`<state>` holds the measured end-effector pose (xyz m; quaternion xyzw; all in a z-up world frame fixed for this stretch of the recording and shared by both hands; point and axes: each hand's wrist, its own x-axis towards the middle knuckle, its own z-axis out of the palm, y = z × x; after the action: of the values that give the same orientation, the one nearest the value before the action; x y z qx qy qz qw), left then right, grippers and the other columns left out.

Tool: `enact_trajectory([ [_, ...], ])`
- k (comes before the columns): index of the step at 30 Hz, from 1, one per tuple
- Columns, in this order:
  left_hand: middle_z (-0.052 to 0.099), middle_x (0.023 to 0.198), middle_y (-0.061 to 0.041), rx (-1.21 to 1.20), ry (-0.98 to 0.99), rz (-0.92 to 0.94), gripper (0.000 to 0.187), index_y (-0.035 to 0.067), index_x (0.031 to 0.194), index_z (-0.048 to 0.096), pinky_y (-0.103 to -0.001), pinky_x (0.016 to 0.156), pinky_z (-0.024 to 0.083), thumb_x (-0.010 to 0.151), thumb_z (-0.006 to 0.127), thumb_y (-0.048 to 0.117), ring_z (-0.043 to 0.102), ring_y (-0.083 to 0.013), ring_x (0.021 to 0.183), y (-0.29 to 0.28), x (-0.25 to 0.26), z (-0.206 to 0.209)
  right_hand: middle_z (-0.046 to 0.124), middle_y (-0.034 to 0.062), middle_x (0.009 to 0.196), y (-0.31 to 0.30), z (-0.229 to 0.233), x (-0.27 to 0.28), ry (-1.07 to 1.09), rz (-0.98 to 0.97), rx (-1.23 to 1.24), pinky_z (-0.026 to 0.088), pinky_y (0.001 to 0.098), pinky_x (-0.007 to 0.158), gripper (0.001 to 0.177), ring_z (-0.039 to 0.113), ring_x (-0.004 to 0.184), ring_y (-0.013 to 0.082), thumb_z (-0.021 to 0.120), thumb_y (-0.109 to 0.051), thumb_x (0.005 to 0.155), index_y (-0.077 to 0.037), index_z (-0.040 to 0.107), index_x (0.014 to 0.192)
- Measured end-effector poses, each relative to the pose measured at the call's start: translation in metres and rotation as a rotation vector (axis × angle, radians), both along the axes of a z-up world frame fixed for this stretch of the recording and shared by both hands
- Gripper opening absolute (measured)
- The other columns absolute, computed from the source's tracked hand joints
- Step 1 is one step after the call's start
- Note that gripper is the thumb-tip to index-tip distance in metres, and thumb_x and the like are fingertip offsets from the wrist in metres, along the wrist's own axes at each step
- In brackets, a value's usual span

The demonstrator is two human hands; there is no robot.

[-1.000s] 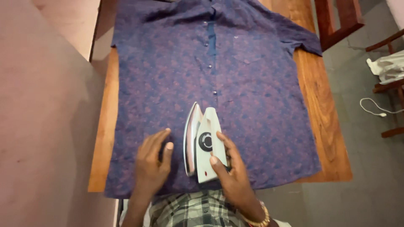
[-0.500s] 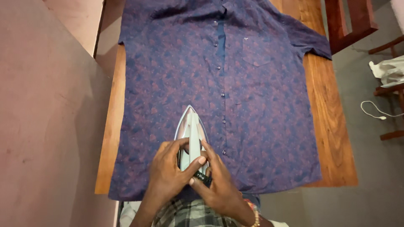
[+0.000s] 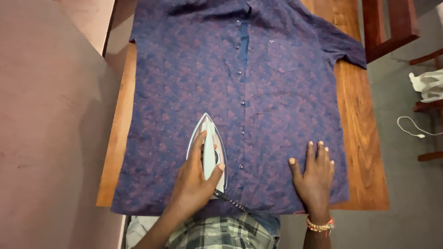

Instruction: The person irons a patterned shirt laid flat on a wooden table. They smooth the fabric with one hand while moving a white electric iron with the other across the front, back, and sleeves. The shirt is flipped over midway to iron the reverse side.

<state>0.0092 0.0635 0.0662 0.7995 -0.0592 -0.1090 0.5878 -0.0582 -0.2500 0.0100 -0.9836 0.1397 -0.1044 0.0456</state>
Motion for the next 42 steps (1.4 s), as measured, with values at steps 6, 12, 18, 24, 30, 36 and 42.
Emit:
enact_trajectory([
  [6, 0.057, 0.138, -0.010, -0.392, 0.249, -0.044, 0.076, 0.015, 0.157, 0.034, -0.029, 0.090, 0.057, 0.088, 0.062, 0.000, 0.061, -0.0143, 0.124, 0.004, -0.002, -0.006, 0.036, 0.0252, 0.162, -0.020, -0.007, -0.001, 0.046, -0.013, 0.019, 0.025, 0.0644, 0.117, 0.074, 0.033, 0.149, 0.0438, 0.057, -0.052, 0.096, -0.004, 0.048, 0.152],
  [12, 0.065, 0.127, -0.007, -0.274, 0.455, -0.083, 0.081, 0.021, 0.159, 0.038, -0.027, 0.068, 0.058, 0.084, 0.066, 0.005, 0.063, -0.0123, 0.104, 0.045, -0.013, 0.023, 0.038, 0.0251, 0.162, -0.028, -0.004, -0.002, 0.028, 0.013, 0.032, 0.026, 0.0652, 0.117, 0.072, 0.034, 0.148, 0.0446, 0.057, -0.051, 0.097, -0.004, 0.049, 0.151],
  [18, 0.065, 0.135, -0.014, -0.318, 0.378, -0.192, 0.084, 0.009, 0.167, 0.035, -0.031, 0.076, 0.061, 0.089, 0.067, 0.006, 0.064, -0.0197, 0.122, 0.098, -0.036, 0.038, 0.043, 0.0269, 0.158, -0.021, 0.006, 0.001, -0.002, 0.058, -0.015, 0.030, 0.0643, 0.116, 0.070, 0.039, 0.146, 0.0460, 0.061, -0.046, 0.096, 0.001, 0.051, 0.148],
  [24, 0.061, 0.136, -0.017, -0.233, 0.274, -0.325, 0.065, 0.006, 0.157, 0.039, -0.044, 0.111, 0.041, 0.098, 0.065, 0.013, 0.056, -0.0267, 0.139, 0.075, -0.019, 0.061, 0.051, 0.0253, 0.149, 0.026, 0.038, 0.023, -0.077, 0.219, 0.065, 0.036, 0.0568, 0.117, 0.049, 0.046, 0.141, 0.0420, 0.054, -0.025, 0.101, 0.003, 0.054, 0.142],
  [30, 0.059, 0.144, -0.017, -0.033, 0.114, -0.347, 0.062, 0.010, 0.153, 0.041, -0.042, 0.108, 0.044, 0.096, 0.064, 0.019, 0.057, -0.0272, 0.135, 0.012, 0.027, 0.046, 0.052, 0.0264, 0.148, 0.112, 0.022, 0.044, -0.200, 0.310, 0.389, 0.043, 0.0488, 0.116, 0.045, 0.050, 0.140, 0.0435, 0.044, -0.006, 0.106, 0.007, 0.045, 0.149],
  [36, 0.067, 0.132, -0.018, -0.026, 0.177, -0.297, 0.061, 0.012, 0.150, 0.039, -0.040, 0.100, 0.050, 0.094, 0.060, 0.023, 0.067, -0.0274, 0.121, -0.003, 0.031, 0.018, 0.045, 0.0302, 0.154, 0.143, 0.006, 0.053, -0.170, 0.358, 0.405, 0.035, 0.0542, 0.119, 0.052, 0.042, 0.146, 0.0454, 0.042, -0.006, 0.103, 0.012, 0.035, 0.151],
  [42, 0.056, 0.145, -0.025, 0.065, -0.006, -0.222, 0.057, 0.006, 0.150, 0.038, -0.047, 0.109, 0.041, 0.099, 0.057, 0.020, 0.053, -0.0413, 0.137, -0.004, 0.025, -0.002, 0.044, 0.0293, 0.155, 0.147, 0.002, 0.053, -0.114, 0.378, 0.334, 0.031, 0.0563, 0.119, 0.054, 0.041, 0.147, 0.0444, 0.046, -0.008, 0.102, 0.012, 0.036, 0.152],
])
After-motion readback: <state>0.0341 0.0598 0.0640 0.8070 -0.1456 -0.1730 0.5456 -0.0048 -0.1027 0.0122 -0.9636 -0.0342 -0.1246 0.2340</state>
